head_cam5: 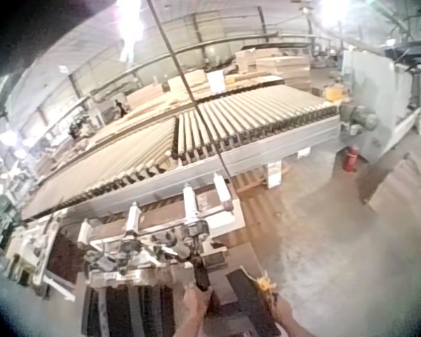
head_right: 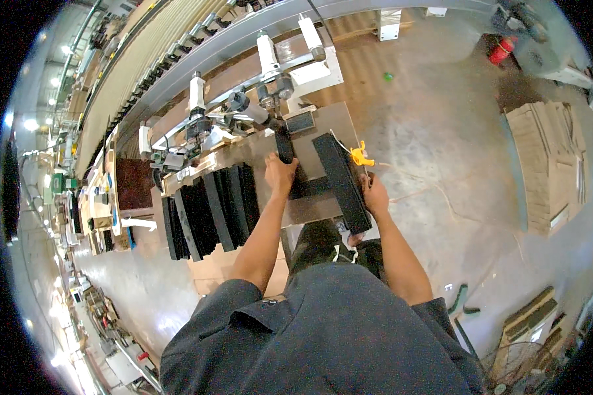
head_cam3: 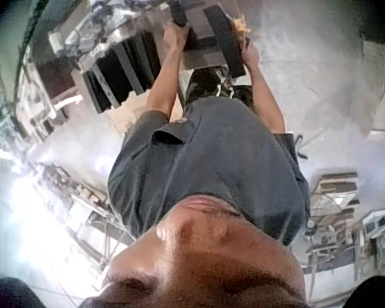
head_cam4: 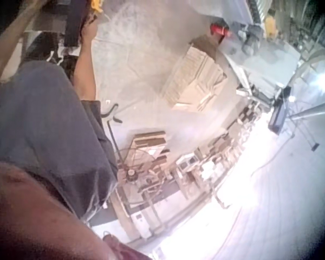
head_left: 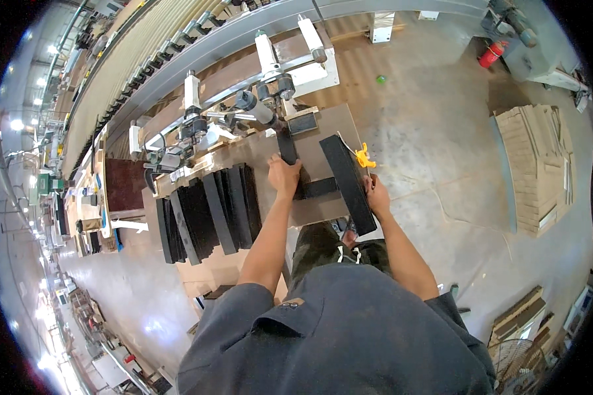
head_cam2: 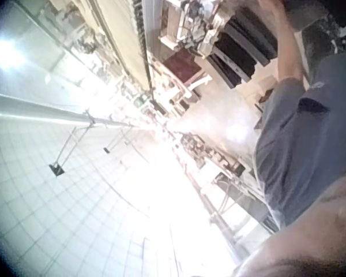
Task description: The person applies adhesive from a bottle to the surfaces of black foam blocks and joins them to form L-shaped structures, stacking the finished pieces on a workbench.
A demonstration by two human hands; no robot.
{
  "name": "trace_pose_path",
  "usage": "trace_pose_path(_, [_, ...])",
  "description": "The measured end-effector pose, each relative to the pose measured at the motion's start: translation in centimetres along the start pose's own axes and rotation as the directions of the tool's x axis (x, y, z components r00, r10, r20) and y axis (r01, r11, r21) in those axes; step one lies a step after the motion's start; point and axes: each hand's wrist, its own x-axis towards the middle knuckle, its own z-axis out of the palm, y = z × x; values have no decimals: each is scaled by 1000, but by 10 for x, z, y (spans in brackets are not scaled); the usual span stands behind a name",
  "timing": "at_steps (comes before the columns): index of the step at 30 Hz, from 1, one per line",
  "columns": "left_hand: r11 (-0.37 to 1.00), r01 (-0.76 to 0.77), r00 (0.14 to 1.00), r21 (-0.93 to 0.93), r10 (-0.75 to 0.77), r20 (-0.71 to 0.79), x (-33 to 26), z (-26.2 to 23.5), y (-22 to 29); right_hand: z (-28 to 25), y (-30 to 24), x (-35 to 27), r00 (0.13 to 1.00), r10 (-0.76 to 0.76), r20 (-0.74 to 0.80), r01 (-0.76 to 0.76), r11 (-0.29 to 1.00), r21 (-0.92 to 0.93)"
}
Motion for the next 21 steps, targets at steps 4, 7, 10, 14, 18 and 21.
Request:
trace_pose_path(4, [999,-21,1000,-30,21,19,-29,-14,-15,1,18,5,999,50,6,-49,997,-51])
trace_pose_path(7, [983,-134,966,-125,101,-239,-69,-56,-43,2,17,3,999,47,26,-46,999,-20])
trace_pose_path(10, [999,-49,934,-16,40,-356,-86,-92,-89,-1,0,-1,999,33,40,-33,999,-20])
trace_pose_path(14, [959,-69,879,274,188,-438,-81,-94,-144,-2,-3,0,1000,-2,14,2,1000,8])
trace_pose_path(18, [945,-94,852,314,240,-465,-81,-84,-138,1,7,2,1000,-2,24,2,1000,-11])
trace_pose_path(21, [954,-281,820,101,294,-491,-88,-75,-93,5,12,4,1000,-8,-24,8,1000,3])
